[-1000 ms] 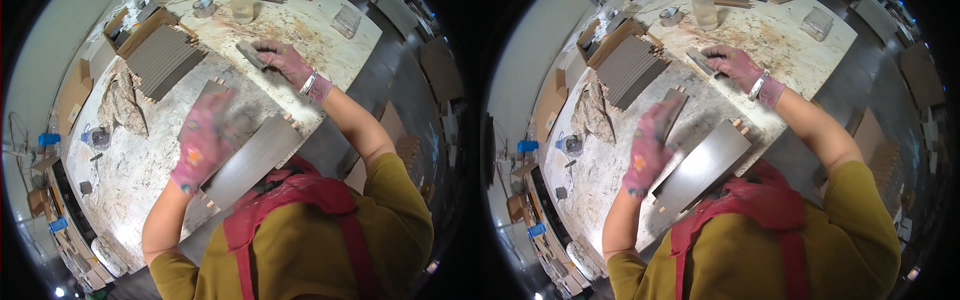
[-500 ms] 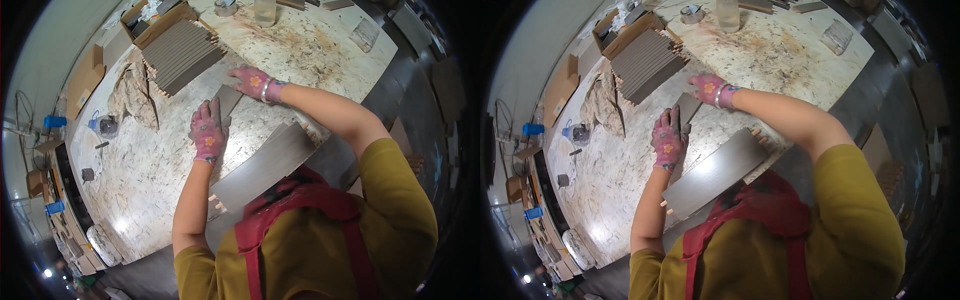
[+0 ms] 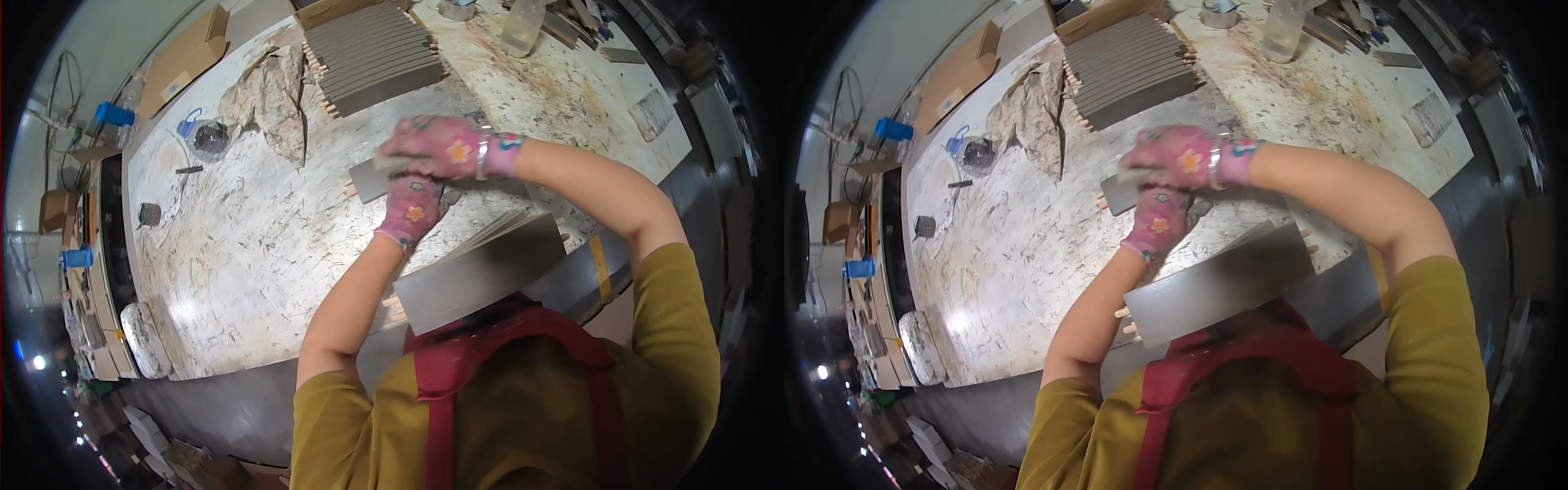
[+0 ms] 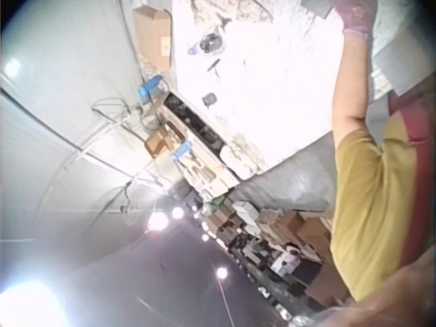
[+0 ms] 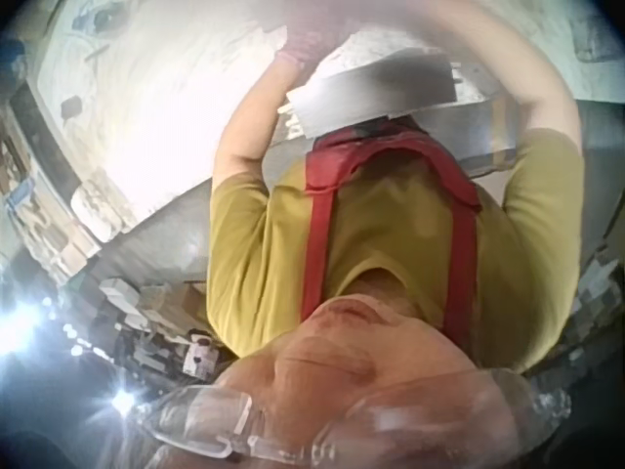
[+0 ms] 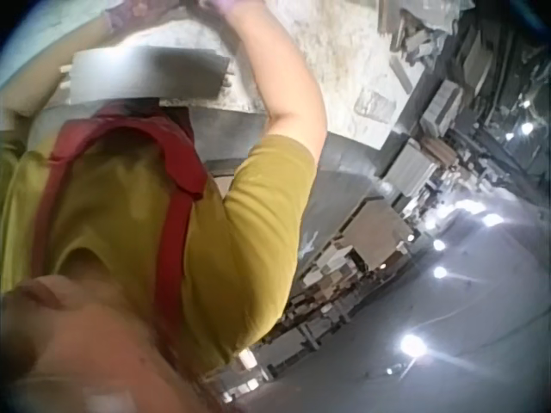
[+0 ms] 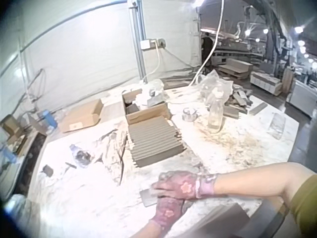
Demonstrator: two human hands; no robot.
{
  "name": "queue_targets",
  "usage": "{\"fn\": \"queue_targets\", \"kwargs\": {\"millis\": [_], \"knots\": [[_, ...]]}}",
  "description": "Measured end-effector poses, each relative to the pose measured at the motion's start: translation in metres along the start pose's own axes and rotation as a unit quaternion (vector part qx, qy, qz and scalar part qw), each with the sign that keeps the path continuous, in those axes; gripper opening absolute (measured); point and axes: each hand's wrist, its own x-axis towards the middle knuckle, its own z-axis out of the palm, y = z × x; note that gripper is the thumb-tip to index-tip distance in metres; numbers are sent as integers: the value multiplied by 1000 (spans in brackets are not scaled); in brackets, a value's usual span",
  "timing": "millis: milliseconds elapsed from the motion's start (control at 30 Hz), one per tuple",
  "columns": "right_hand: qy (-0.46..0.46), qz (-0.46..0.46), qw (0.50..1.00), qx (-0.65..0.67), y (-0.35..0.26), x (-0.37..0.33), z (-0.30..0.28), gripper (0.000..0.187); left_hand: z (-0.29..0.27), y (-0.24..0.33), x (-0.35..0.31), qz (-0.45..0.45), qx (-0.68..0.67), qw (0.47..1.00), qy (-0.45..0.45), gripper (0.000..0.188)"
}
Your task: The person sands wooden planks using a sanding block, handling the planks individually and stacking them.
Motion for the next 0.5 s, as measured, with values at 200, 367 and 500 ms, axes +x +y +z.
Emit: {"fn": "queue_targets", "kwargs": {"millis": [200, 367, 500], "knots": [[-196, -112, 954, -195, -35, 58, 35, 38, 24, -1, -15, -102, -102, 986, -85, 56], [-53, -58, 966, -245, 19, 90, 25, 39, 2, 4, 5, -24, 11, 999, 46, 68], [-26, -3, 998, -49, -14, 82, 32, 34, 2, 2, -1, -62, -35, 997, 20, 66]]}}
